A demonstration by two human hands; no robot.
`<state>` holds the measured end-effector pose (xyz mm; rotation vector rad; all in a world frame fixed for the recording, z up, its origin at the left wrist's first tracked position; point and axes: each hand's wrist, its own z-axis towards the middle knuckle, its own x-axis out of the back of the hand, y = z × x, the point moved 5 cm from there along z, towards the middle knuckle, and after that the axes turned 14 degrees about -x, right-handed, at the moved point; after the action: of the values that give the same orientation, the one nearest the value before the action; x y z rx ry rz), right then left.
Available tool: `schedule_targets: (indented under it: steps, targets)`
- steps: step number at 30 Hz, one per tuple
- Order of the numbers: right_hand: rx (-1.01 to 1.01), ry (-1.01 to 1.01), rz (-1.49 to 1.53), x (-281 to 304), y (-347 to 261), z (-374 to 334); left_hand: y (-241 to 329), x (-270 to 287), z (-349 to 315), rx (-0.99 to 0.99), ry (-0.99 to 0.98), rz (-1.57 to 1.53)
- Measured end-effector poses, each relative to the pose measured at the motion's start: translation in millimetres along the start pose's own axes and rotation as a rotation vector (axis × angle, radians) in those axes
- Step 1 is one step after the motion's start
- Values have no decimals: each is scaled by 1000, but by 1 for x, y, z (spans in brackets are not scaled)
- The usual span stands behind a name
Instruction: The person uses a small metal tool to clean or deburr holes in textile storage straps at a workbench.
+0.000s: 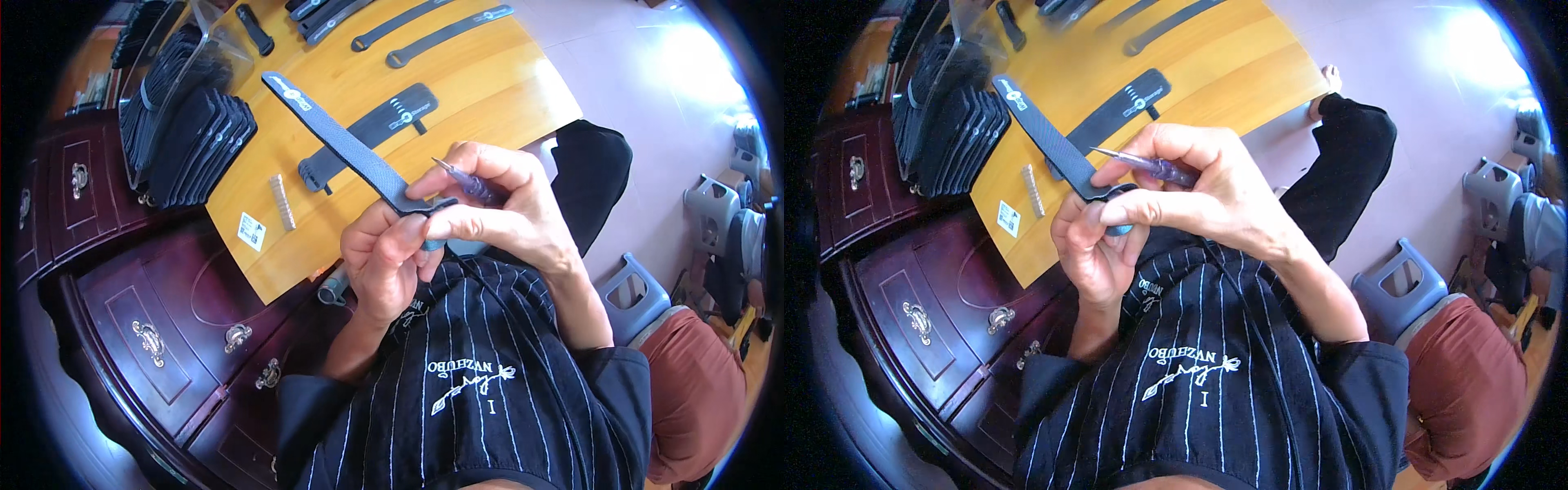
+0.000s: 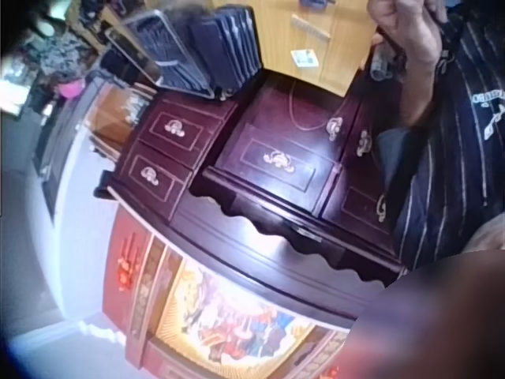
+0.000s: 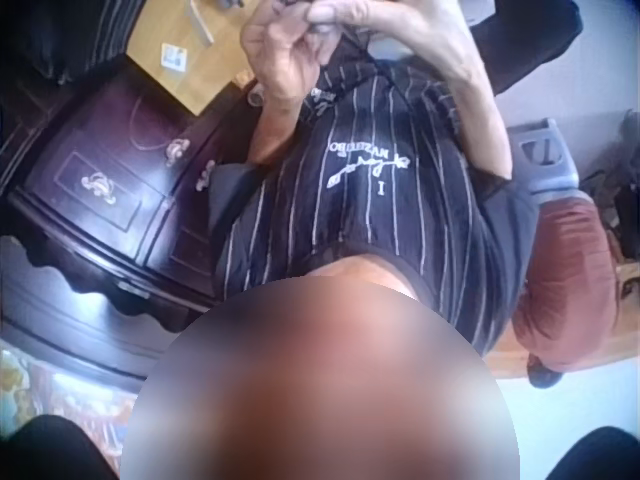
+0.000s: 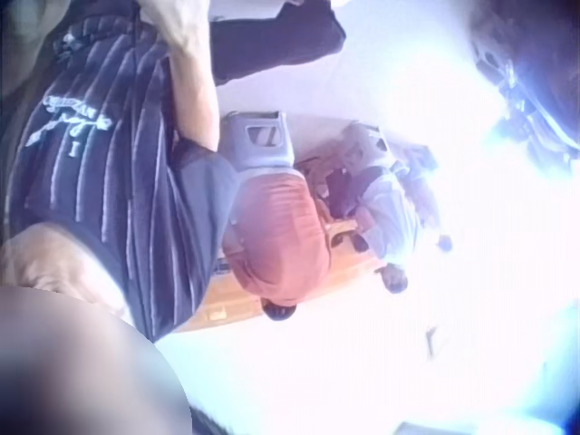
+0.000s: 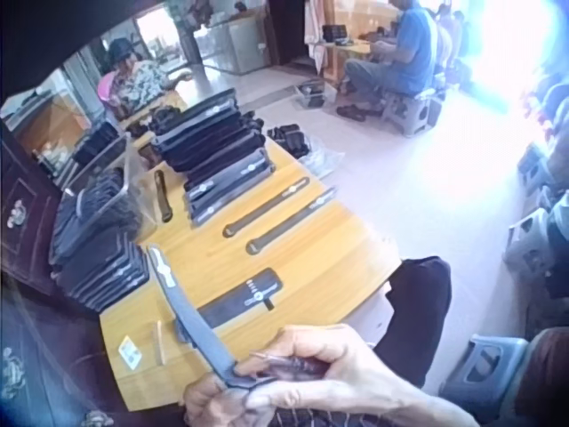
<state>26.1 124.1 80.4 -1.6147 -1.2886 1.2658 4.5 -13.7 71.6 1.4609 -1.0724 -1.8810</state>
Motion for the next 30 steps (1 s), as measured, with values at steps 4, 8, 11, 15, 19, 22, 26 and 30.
schedule_targets:
  steps: [4,8,11,15,19,22,26,30]
  targets:
    - [9,61,80,10,1,-3,-16,-5,2,177,-138,-90]
    - [-79,171,-5,34,-17,-7,-19,-19,3,246,-218,-93]
    - [96,657,20,140,-26,1,-16,-34,-19,273,-687,59]
    - [32,946,-8,313,-16,-31,-15,-30,-25,299,-794,58]
    - [133,1510,-247,390,-33,-97,-8,-19,-29,292,-708,-70]
    - [173,1543,-822,340,-61,-93,-8,-2,-24,273,-421,-106]
    - [333,1418,-1108,252,-53,-43,-2,-4,-12,124,-315,-92]
    - [322,1159,-1191,175,-27,8,1,-2,-7,75,-326,-13]
